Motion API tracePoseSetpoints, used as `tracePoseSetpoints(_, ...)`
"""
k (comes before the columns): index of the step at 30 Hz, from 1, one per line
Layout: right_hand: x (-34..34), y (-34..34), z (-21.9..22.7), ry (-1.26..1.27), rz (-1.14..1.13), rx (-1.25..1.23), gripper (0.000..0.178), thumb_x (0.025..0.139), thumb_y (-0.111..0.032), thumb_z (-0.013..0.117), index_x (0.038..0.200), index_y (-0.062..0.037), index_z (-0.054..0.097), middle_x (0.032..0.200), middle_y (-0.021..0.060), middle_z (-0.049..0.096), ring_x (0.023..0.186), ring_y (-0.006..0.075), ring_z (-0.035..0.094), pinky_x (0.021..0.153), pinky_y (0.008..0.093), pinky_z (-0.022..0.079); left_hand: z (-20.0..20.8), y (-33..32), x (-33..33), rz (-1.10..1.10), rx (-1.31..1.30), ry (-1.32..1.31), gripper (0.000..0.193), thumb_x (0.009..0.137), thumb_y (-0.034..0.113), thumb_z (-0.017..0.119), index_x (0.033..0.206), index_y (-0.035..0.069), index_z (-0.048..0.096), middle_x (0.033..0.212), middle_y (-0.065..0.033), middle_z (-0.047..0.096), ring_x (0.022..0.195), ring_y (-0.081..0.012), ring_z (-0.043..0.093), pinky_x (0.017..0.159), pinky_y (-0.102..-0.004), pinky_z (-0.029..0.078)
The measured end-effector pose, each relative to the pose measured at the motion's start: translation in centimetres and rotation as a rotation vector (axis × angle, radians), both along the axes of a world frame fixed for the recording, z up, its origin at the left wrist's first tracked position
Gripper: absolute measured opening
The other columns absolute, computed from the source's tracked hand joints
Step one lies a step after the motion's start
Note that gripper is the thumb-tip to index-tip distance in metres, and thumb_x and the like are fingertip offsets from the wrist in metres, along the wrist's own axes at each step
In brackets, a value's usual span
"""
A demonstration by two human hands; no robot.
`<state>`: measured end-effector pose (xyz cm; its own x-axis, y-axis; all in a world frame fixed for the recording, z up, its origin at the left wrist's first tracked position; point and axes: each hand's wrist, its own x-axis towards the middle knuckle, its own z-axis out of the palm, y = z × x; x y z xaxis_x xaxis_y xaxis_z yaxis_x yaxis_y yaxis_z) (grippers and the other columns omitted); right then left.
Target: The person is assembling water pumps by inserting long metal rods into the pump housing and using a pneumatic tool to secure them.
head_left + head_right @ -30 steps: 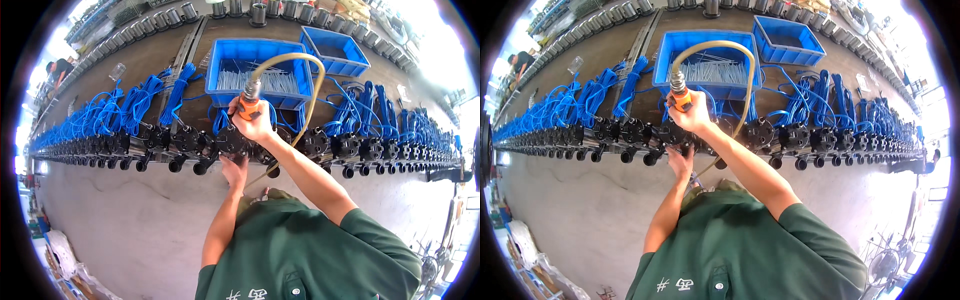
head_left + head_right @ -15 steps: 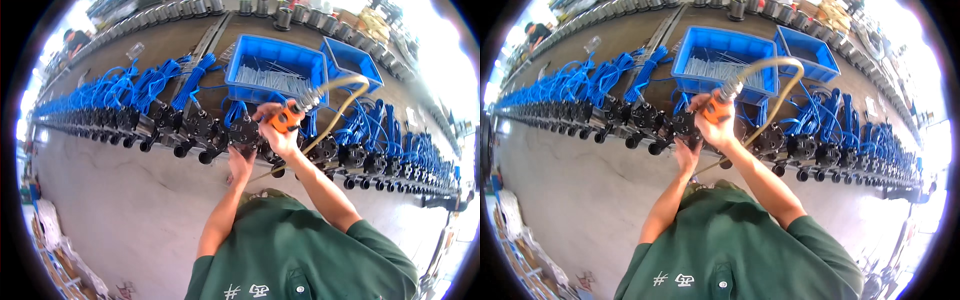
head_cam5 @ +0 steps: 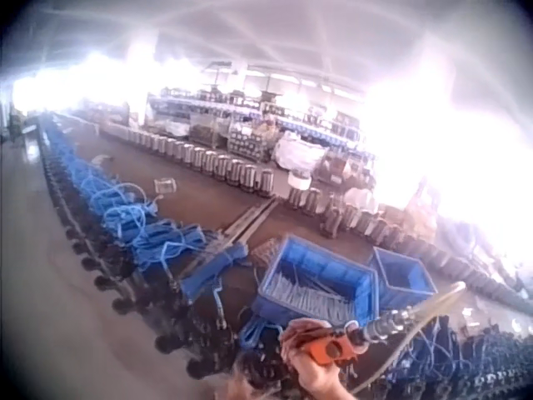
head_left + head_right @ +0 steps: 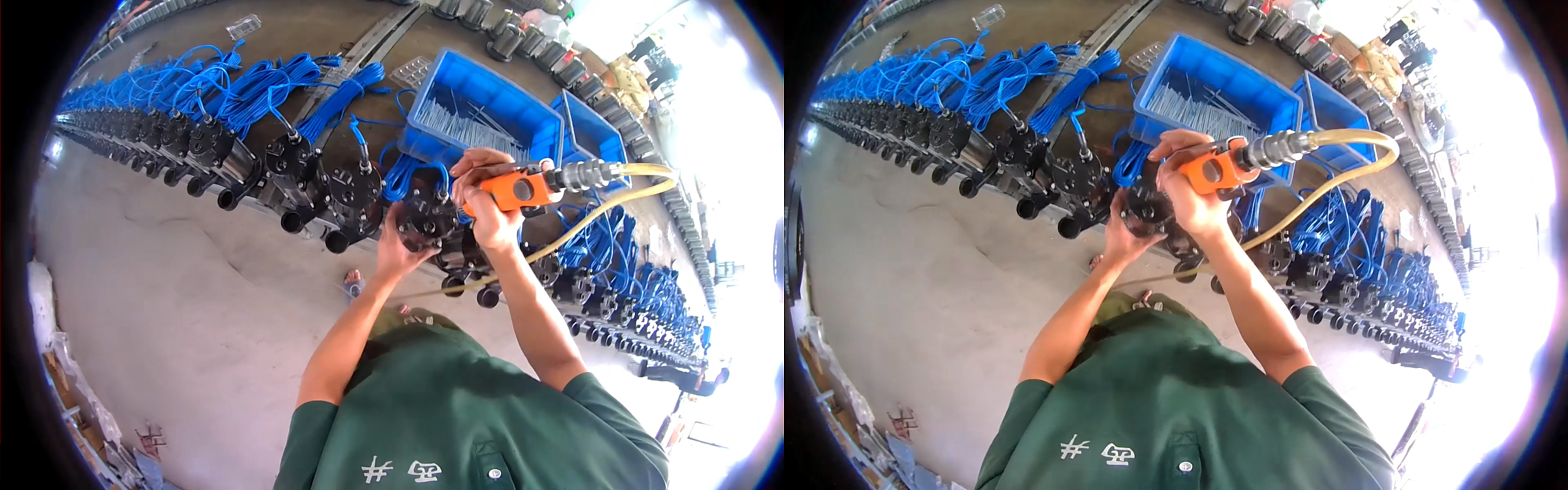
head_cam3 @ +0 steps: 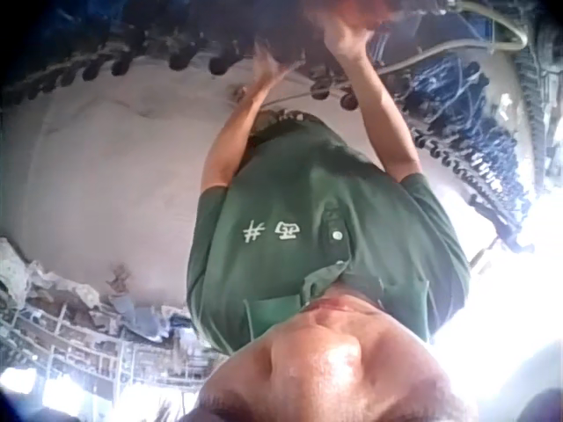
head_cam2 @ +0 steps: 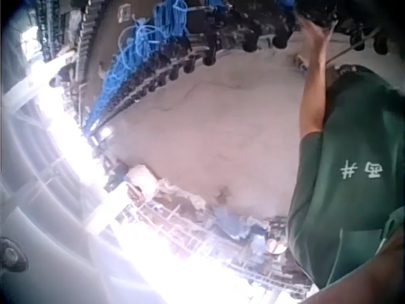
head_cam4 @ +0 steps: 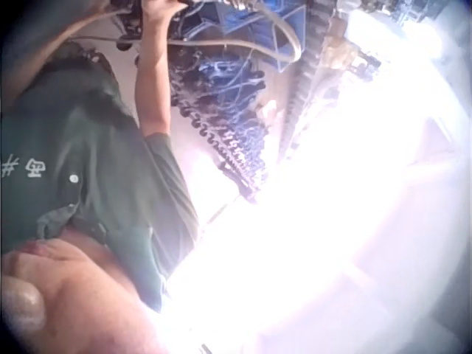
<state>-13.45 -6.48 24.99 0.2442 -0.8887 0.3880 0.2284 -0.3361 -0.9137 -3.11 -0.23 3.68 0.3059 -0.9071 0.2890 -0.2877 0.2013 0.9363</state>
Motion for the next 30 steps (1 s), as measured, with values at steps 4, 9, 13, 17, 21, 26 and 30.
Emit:
tracePoseSetpoints(4,2.9,-2.2,-1.5,0.100,-0.020,-0.076,0.027,0.077,0.007,0.055,0.104,0.0042,0.057,0.091,0.0128,0.067,0.067,0.0138,0.062,0.064,0.0264,0.052,-2.0,-1.1,0.9,-0.088,-0.066,0.046,0.114,0.052,0.023,0.097,0.147,0.000,0.037,0.135,-0.0225,0.056,0.120,-0.0381,0.061,0.102,-0.0438,0.051)
tracePoseSetpoints(9,5.0,-4.8,-3.7,0.188,-0.046,-0.025,0.025,0.078,0.007,0.055,0.103,0.0031,0.057,0.090,0.0125,0.066,0.068,0.0144,0.062,0.062,0.0277,0.053,-2.9,-1.5,1.2,-0.060,-0.079,0.051,0.109,0.053,0.020,0.095,0.146,0.002,0.040,0.131,-0.0213,0.056,0.115,-0.0377,0.061,0.099,-0.0439,0.052)
tracePoseSetpoints(13,5.4,-4.6,-5.3,0.282,-0.117,0.013,0.027,0.079,0.007,0.052,0.105,0.0018,0.055,0.091,0.0147,0.065,0.070,0.0175,0.062,0.065,0.0310,0.053,-3.1,-1.4,1.3,-0.061,-0.090,0.081,0.108,0.055,0.021,0.095,0.146,0.002,0.041,0.134,-0.0216,0.055,0.118,-0.0387,0.059,0.099,-0.0434,0.052)
tracePoseSetpoints(17,5.3,-5.1,-5.7,0.289,-0.119,0.009,0.026,0.078,0.006,0.052,0.104,0.0031,0.056,0.091,0.0153,0.065,0.069,0.0178,0.062,0.066,0.0306,0.054,-3.5,-1.5,1.1,-0.092,-0.082,0.096,0.107,0.056,0.025,0.094,0.146,0.000,0.040,0.133,-0.0229,0.056,0.116,-0.0405,0.058,0.101,-0.0452,0.050)
tracePoseSetpoints(21,5.7,-3.8,-2.7,0.257,-0.201,-0.016,0.034,0.078,0.003,0.053,0.111,0.0081,0.058,0.095,0.0178,0.066,0.068,0.0175,0.063,0.065,0.0304,0.054,-3.6,-1.9,1.0,-0.070,-0.174,0.068,0.106,0.058,0.026,0.093,0.146,-0.002,0.039,0.133,-0.0231,0.056,0.117,-0.0414,0.057,0.102,-0.0458,0.048)
tracePoseSetpoints(26,0.5,1.9,0.5,0.067,-0.002,-0.023,0.028,0.080,-0.006,0.063,0.106,0.0057,0.060,0.087,0.0139,0.065,0.064,0.0137,0.061,0.058,0.0268,0.051,-3.8,-1.4,0.8,-0.036,-0.142,-0.004,0.113,0.056,0.021,0.096,0.147,-0.004,0.034,0.142,-0.0263,0.047,0.127,-0.0441,0.052,0.106,-0.0457,0.047)
tracePoseSetpoints(30,-3.0,3.9,-4.1,0.282,0.044,-0.068,0.026,0.081,-0.004,0.065,0.106,0.0038,0.060,0.090,0.0128,0.065,0.065,0.0132,0.061,0.060,0.0264,0.053,-2.6,0.3,-1.0,0.047,-0.034,0.007,0.109,0.063,0.019,0.093,0.148,-0.004,0.030,0.132,-0.0261,0.055,0.117,-0.0423,0.060,0.098,-0.0441,0.052)
